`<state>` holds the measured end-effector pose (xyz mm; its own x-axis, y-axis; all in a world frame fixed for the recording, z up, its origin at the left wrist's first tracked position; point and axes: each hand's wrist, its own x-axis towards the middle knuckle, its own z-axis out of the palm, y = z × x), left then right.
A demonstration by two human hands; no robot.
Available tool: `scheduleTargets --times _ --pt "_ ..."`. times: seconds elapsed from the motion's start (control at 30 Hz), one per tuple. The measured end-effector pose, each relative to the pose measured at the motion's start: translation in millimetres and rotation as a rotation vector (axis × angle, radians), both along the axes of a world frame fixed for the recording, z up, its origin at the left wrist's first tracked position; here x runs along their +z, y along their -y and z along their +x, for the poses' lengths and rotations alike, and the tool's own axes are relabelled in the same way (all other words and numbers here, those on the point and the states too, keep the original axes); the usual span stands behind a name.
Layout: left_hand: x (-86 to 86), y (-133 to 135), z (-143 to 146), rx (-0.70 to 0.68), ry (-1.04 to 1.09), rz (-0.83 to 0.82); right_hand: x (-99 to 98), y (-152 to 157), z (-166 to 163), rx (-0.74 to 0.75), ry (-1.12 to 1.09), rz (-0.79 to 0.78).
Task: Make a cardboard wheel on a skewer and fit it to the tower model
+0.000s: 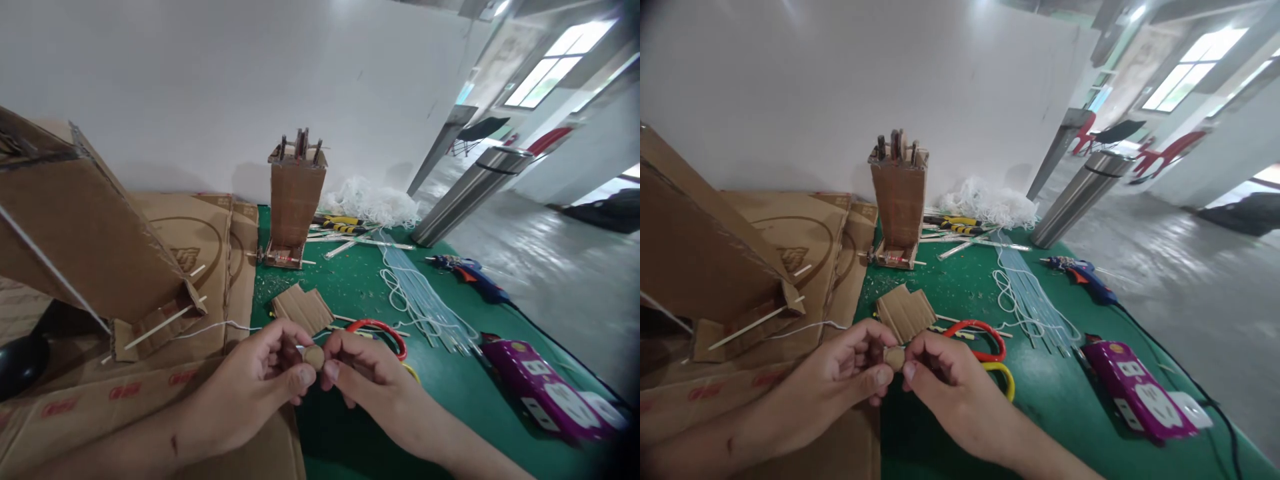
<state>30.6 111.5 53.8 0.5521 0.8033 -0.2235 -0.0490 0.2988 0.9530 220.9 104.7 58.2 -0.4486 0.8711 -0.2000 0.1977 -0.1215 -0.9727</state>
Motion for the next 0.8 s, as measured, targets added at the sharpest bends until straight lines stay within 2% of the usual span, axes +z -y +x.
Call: scheduleTargets --times 0.2,0.53,0.73,0.8 --pt "5.2 1 3 0.006 -0.034 0.016 1.3 3 4 -0.043 0.035 0.095" --pt "7.4 1 -1 0.003 -0.052 0.011 -5.4 -1 2 -0.067 0.043 0.060" --pt "10.2 1 2 -0.007 -0.101 0.037 -7.3 2 0 -0.078 0.061 0.110" --pt "12.5 1 3 0.002 -0.130 0.054 -2.6 0 2 -0.032 0.113 0.141"
